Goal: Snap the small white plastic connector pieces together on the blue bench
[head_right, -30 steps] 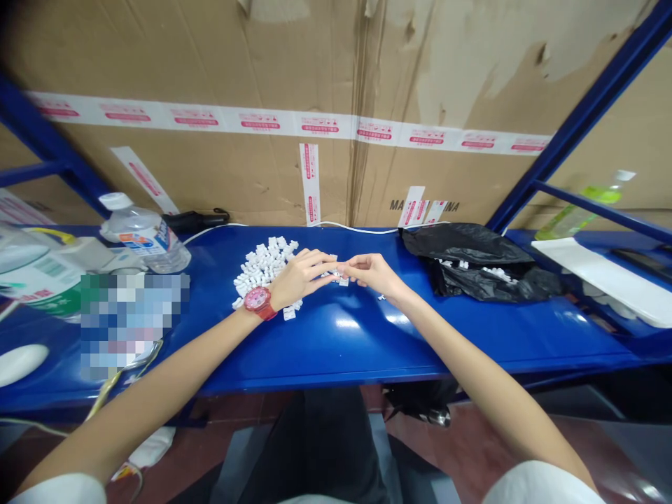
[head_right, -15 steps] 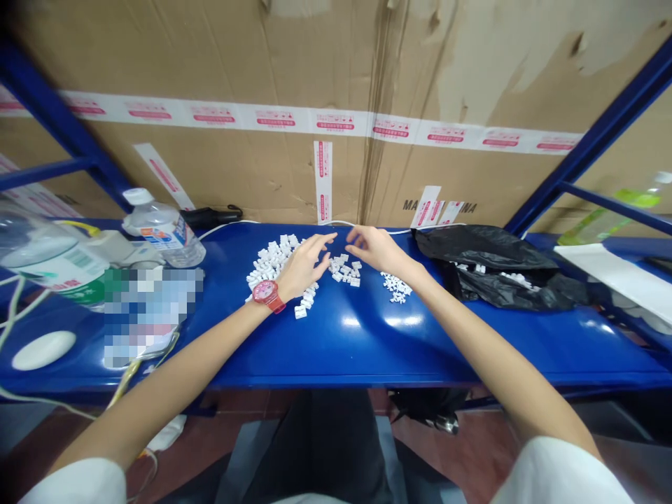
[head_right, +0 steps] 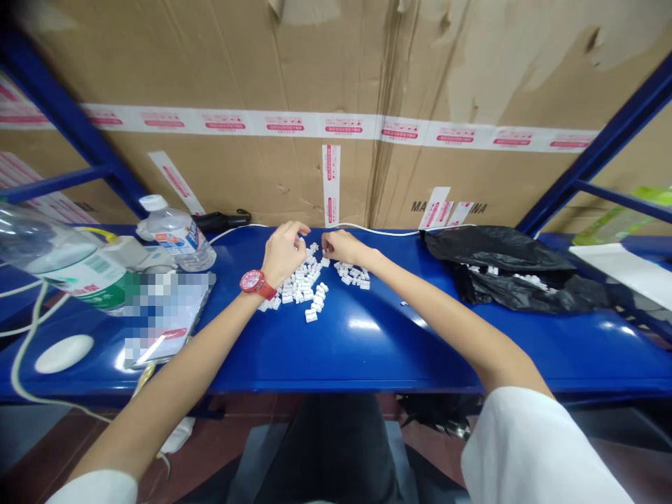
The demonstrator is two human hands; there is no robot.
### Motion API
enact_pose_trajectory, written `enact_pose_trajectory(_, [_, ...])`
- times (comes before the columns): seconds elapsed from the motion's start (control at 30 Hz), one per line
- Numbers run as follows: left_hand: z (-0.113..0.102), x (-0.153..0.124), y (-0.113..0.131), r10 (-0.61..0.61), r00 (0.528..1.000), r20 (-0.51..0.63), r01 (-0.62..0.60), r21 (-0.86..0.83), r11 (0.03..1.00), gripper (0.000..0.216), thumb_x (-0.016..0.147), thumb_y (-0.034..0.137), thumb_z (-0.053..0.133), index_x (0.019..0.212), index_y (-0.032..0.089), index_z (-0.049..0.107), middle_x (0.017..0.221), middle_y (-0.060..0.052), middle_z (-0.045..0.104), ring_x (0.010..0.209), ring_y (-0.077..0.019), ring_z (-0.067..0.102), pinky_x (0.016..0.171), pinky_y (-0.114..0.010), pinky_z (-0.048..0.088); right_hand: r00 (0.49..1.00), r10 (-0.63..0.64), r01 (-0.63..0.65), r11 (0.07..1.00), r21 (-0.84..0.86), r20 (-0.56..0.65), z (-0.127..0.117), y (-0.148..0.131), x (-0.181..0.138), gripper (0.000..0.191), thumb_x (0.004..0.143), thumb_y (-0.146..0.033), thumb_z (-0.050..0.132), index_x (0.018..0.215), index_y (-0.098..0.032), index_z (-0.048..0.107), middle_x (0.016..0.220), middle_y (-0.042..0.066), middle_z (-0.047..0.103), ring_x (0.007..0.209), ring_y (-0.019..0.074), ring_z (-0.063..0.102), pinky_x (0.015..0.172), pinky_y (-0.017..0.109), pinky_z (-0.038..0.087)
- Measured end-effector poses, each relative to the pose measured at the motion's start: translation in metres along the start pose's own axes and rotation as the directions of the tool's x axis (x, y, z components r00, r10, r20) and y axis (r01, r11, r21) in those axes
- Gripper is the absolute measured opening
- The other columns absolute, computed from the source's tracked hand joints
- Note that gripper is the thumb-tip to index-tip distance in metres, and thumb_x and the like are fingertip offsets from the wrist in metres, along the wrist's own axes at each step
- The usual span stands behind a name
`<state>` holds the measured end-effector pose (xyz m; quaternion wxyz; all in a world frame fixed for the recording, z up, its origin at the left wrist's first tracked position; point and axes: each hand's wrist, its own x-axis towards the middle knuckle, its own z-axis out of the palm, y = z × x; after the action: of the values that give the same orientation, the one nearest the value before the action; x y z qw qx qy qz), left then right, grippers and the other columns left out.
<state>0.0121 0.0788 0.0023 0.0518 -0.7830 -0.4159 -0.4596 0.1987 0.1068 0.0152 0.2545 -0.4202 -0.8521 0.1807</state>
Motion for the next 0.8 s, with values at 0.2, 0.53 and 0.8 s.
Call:
enact_pose_trajectory(0.2, [0.009,-0.009,0.026,0.186,0.959,0.213,-0.119,-0.294,0.948,0.027,0.084,0.019,0.072,0.109,0.017,0.062,0.100,-0.005,0.067,0.080,-0.0156,0.063,0.077,-0.030,0.053,0.966,0.234,-0.166,0.884,0.438,-0.108,-0.018,-0.011,-0.050,0.026,0.081,-0.042,0.072,0.079,-0.016,0.066,0.072,0.004,0.069,0.059,0.0123,0.055,0.056,0.027,0.042])
enact_pose_trajectory(0.53, [0.011,-0.017,0.056,0.191,0.981,-0.026,-0.188,-0.354,0.916,0.011,0.087,0.016,0.070,0.098,0.016,0.067,0.078,0.001,0.067,0.071,-0.0120,0.062,0.066,-0.024,0.049,0.914,0.395,-0.249,0.729,0.638,-0.094,-0.041,-0.031,-0.116,0.043,0.066,-0.055,0.082,0.074,-0.014,0.070,0.063,0.000,0.061,0.056,0.0088,0.046,0.054,0.026,0.035])
enact_pose_trajectory(0.8, [0.017,-0.019,0.061,0.395,0.919,0.000,-0.376,-0.301,0.876,0.019,0.095,0.021,0.063,0.113,0.016,0.069,0.093,-0.005,0.070,0.084,-0.0147,0.065,0.080,-0.030,0.055,0.929,0.291,-0.232,0.939,0.254,-0.227,-0.056,-0.021,-0.151,0.044,0.075,-0.057,0.075,0.092,-0.016,0.074,0.085,0.007,0.074,0.074,0.0182,0.063,0.069,0.031,0.047])
